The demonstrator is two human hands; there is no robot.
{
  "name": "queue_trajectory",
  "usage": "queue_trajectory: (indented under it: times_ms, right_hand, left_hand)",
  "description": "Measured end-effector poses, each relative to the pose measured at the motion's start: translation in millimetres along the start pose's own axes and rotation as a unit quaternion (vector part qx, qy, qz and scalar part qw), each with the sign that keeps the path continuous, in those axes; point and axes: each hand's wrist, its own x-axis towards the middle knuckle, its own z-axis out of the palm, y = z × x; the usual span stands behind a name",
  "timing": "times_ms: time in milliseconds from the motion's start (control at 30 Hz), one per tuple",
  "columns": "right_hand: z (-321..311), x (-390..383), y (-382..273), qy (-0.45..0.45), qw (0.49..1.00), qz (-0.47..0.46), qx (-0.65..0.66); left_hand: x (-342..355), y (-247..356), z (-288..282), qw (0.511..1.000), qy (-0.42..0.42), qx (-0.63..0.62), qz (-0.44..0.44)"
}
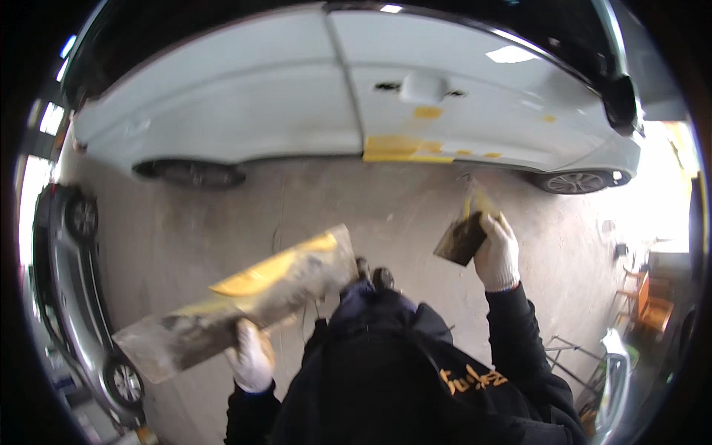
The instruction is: The person applies yellow body filler to the side of a white car using a metal spreader and a smaller scraper. They spread the filler across the panel, then use the smaller tool to smooth and level the surface. The person works along the side of the car, moving between sections and occasionally repositioning tools.
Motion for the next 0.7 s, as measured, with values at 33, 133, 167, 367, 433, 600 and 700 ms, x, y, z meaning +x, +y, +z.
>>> queue_trajectory:
  times_ms: [33, 133, 167, 367, 433, 600, 700]
  right_hand:
    - [24.2, -11.4, 8.4, -0.016, 1.000, 0.010, -0.009]
    - [63.0, -24.8, 28.7, -0.066, 0.996, 0.060, -0.007]
    - [51.2, -14.7, 25.9, -0.086, 0.993, 0.082, 0.013]
    - [101.0, 18.2, 72.0, -0.160, 0.963, 0.215, -0.026]
    - [153.1, 24.7, 89.0, -0.209, 0.949, 0.228, -0.058]
    - [314.1, 48.5, 173.6, -0.366, 0.898, 0.171, -0.176]
    - [347.5, 43.7, 172.5, -0.450, 0.858, 0.147, -0.202]
  left_hand:
    - [-11.1, 1.4, -25.2, 0.999, 0.030, 0.010, 0.023]
    - [-12.7, 21.8, -60.5, 0.983, 0.102, 0.067, 0.137]
    - [-27.5, 24.0, -46.3, 0.981, 0.139, 0.051, 0.122]
    - [-61.3, 19.4, -47.4, 0.952, 0.260, 0.149, 0.056]
    - [-50.7, 6.0, -54.1, 0.961, 0.273, -0.015, 0.046]
    - [-4.8, -34.1, -132.4, 0.943, 0.322, -0.023, 0.078]
    - [-33.7, -39.7, -122.4, 0.916, 0.381, 0.115, 0.056]
